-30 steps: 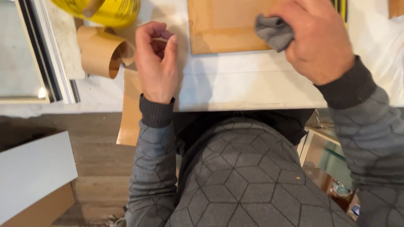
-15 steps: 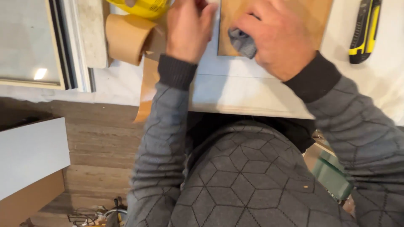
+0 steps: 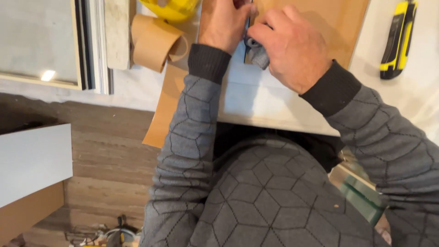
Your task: Applying adhesive paper tape to the back of a picture frame using a brush and water, followed by cleaning the surface with a cloth.
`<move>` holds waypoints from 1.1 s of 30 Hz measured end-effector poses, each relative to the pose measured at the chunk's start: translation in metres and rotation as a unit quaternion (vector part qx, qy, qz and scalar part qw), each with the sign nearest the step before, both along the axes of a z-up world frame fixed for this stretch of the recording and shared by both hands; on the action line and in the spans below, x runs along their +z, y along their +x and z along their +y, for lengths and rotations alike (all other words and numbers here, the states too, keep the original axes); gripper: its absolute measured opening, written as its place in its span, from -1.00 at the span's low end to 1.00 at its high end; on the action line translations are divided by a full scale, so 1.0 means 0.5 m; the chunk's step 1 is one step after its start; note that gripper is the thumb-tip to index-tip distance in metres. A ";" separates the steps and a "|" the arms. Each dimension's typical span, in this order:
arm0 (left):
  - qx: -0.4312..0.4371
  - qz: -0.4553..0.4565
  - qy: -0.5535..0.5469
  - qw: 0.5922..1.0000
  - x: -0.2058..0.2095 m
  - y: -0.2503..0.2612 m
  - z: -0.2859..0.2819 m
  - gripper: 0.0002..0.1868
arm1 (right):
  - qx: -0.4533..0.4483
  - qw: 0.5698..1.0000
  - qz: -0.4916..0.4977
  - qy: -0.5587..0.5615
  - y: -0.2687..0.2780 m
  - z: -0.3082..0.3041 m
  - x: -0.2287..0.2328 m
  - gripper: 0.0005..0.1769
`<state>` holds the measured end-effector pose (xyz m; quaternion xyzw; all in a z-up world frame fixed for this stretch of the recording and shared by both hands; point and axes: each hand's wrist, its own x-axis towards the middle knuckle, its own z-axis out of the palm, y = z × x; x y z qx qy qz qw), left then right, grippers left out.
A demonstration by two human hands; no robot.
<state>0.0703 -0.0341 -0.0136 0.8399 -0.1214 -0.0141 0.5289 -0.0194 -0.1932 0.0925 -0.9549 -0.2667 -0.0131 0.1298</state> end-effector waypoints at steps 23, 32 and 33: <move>-0.056 0.099 -0.068 0.991 0.037 0.004 0.012 -0.81 | 0.020 0.977 0.160 -0.140 -0.109 -0.325 0.060 -0.52; -0.080 0.126 -0.100 0.984 0.036 0.012 0.006 -0.80 | 0.125 0.991 0.052 0.023 0.016 -0.104 0.064 -0.76; -0.080 0.138 -0.113 0.981 0.032 0.012 0.007 -0.80 | 0.128 0.989 0.052 0.050 0.019 -0.087 0.057 -0.78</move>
